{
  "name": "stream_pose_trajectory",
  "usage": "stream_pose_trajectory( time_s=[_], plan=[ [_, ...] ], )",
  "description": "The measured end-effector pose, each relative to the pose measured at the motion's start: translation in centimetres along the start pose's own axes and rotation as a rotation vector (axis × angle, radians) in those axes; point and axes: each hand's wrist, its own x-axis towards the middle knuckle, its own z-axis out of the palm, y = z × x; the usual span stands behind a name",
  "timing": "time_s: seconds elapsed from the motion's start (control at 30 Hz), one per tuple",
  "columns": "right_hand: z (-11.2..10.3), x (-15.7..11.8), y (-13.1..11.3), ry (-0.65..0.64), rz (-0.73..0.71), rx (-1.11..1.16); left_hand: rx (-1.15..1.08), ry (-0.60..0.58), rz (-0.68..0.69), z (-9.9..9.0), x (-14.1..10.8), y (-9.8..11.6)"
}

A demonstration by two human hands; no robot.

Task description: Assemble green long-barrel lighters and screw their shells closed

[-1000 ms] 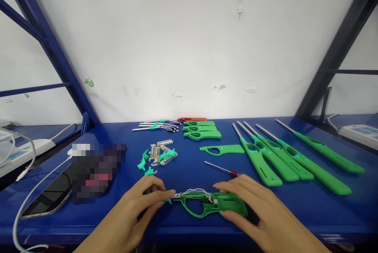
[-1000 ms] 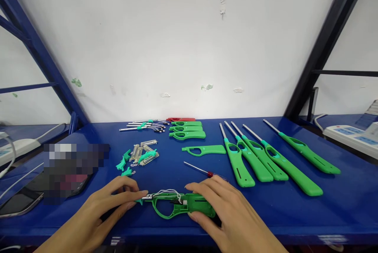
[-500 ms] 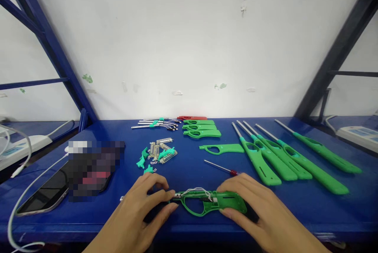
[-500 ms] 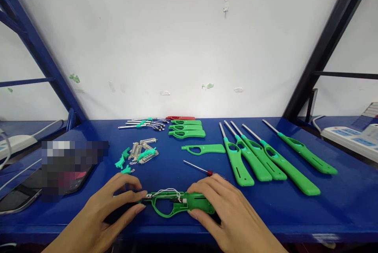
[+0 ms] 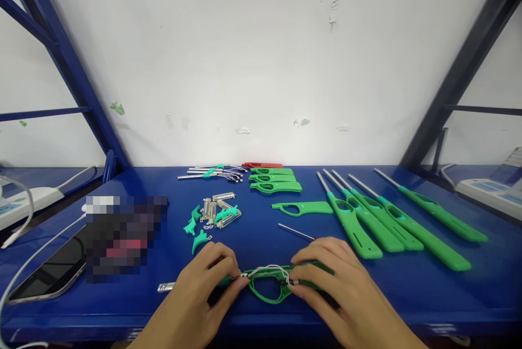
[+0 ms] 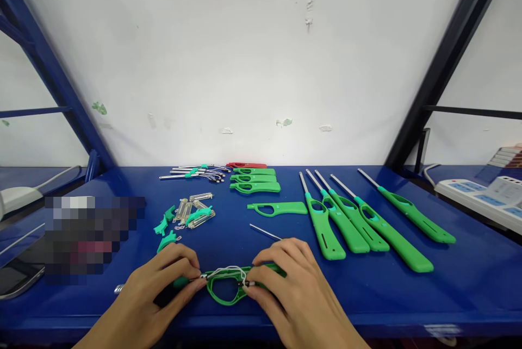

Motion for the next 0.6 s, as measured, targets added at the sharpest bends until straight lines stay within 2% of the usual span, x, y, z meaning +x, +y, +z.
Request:
stream_pose_trajectory(
  time_s=[0.1,0.37,0.5,0.6],
  plan=[
    [0.2,-0.2,0.1,0.031,-0.032,-0.002,-0.002,-0.011,0.016,0.0,-0.3,0.0],
    [0.7,-1.2,0.6,-0.014,0.01,-0.025,0.081,0.001,0.077,-0.1,0.0,0.6],
    [1.0,-1.3,0.8,0.033,0.023,0.014,0.184,0.141,0.081,-1.2,-0.2,0.0],
    [1.0,-1.3,0.8,0.079,0.003,0.023,0.355,0.257,-0.023,-2.5,-0.3,-1.6]
  ],
)
